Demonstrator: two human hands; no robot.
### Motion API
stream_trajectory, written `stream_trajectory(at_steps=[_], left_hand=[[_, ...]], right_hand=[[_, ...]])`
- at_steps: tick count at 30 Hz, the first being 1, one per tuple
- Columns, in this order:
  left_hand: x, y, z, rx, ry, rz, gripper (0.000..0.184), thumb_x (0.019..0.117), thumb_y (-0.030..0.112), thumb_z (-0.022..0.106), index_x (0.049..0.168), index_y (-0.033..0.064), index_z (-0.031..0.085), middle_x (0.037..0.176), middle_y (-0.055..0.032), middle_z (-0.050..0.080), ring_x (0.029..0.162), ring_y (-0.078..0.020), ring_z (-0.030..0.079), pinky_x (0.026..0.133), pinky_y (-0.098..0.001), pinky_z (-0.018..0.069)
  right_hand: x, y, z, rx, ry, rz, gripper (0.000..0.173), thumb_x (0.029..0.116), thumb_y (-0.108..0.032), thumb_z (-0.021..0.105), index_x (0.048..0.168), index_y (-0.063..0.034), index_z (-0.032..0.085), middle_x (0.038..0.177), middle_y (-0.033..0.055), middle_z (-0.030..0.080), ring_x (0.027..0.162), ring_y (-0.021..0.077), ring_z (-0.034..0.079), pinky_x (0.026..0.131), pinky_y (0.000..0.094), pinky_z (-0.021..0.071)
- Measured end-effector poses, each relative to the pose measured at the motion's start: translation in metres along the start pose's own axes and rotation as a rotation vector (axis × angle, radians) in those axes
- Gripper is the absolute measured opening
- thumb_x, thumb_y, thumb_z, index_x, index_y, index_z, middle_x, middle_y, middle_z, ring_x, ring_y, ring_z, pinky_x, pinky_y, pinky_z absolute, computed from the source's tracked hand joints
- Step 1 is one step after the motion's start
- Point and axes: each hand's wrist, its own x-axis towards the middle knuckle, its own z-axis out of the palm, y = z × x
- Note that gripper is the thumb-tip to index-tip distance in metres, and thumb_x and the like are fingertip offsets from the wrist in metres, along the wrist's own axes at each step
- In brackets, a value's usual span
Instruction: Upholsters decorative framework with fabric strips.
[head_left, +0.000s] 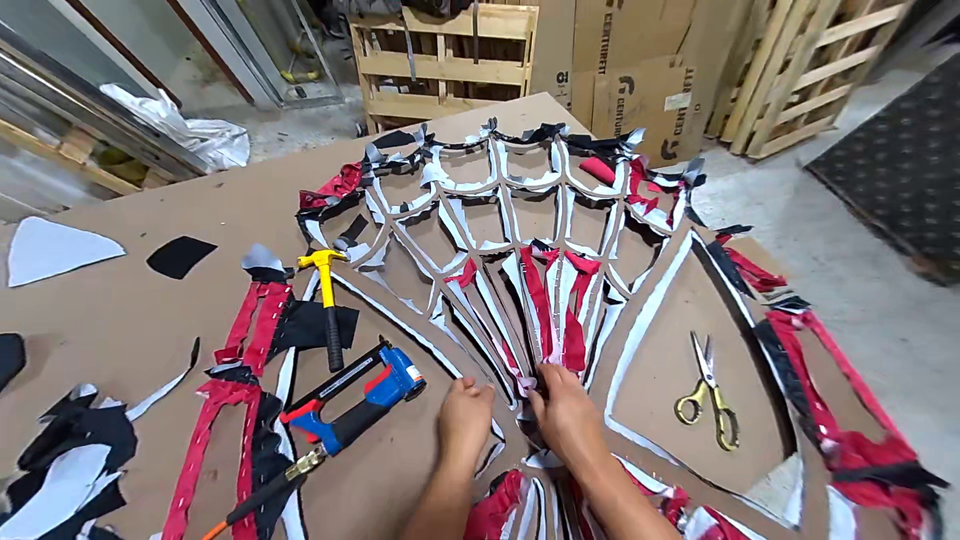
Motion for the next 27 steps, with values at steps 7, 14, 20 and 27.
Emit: stream_trajectory(at_steps=[7, 14, 20, 27], left_hand=[[-0.005, 0.002, 0.013, 0.704, 0.047, 0.564, 0.052, 0.1018, 0.031, 0.057, 0.152, 0.0171, 0.052, 0.161, -0.0072, 0.043, 0.154, -0.0257, 0.03, 0.126, -0.049, 0.0253], [0.019, -0.034, 0.036, 1.042, -0.179, 0.724, 0.052, 0.11, 0.033, 0.031, 0.162, 0.0261, 0.037, 0.172, 0.0056, 0.021, 0.16, -0.0172, 0.01, 0.13, -0.0506, 0.0091], [0.025, -0.035, 0.038, 1.072, -0.186, 0.731, 0.055, 0.1101, 0.033, 0.027, 0.164, 0.0254, 0.031, 0.173, 0.0044, 0.018, 0.16, -0.0192, 0.007, 0.13, -0.0518, 0.0078], [0.012, -0.007, 0.03, 1.175, -0.26, 0.691, 0.052, 0.1095, 0.031, 0.032, 0.16, 0.022, 0.039, 0.171, -0.0021, 0.026, 0.16, -0.0239, 0.014, 0.128, -0.0572, 0.0049]], right_hand=[[0.006, 0.05, 0.043, -0.259, -0.175, -0.255, 0.077, 0.1041, -0.068, 0.017, 0.165, -0.0216, 0.027, 0.173, -0.0033, 0.02, 0.16, 0.0198, 0.01, 0.129, 0.0582, 0.006], [0.009, 0.05, 0.045, -0.277, -0.242, -0.229, 0.077, 0.1042, -0.067, 0.012, 0.167, -0.0236, 0.018, 0.174, -0.0055, 0.007, 0.161, 0.0184, -0.003, 0.129, 0.0567, -0.0004], [0.014, 0.047, 0.041, -0.262, -0.311, -0.21, 0.077, 0.1042, -0.067, 0.01, 0.167, -0.0229, 0.015, 0.175, -0.0034, 0.003, 0.161, 0.0221, -0.006, 0.127, 0.0599, -0.0032], [0.009, 0.043, 0.035, -0.25, -0.333, -0.203, 0.08, 0.1027, -0.069, 0.009, 0.168, -0.0232, 0.012, 0.175, -0.004, 0.0, 0.16, 0.0217, -0.008, 0.127, 0.0595, -0.0057]])
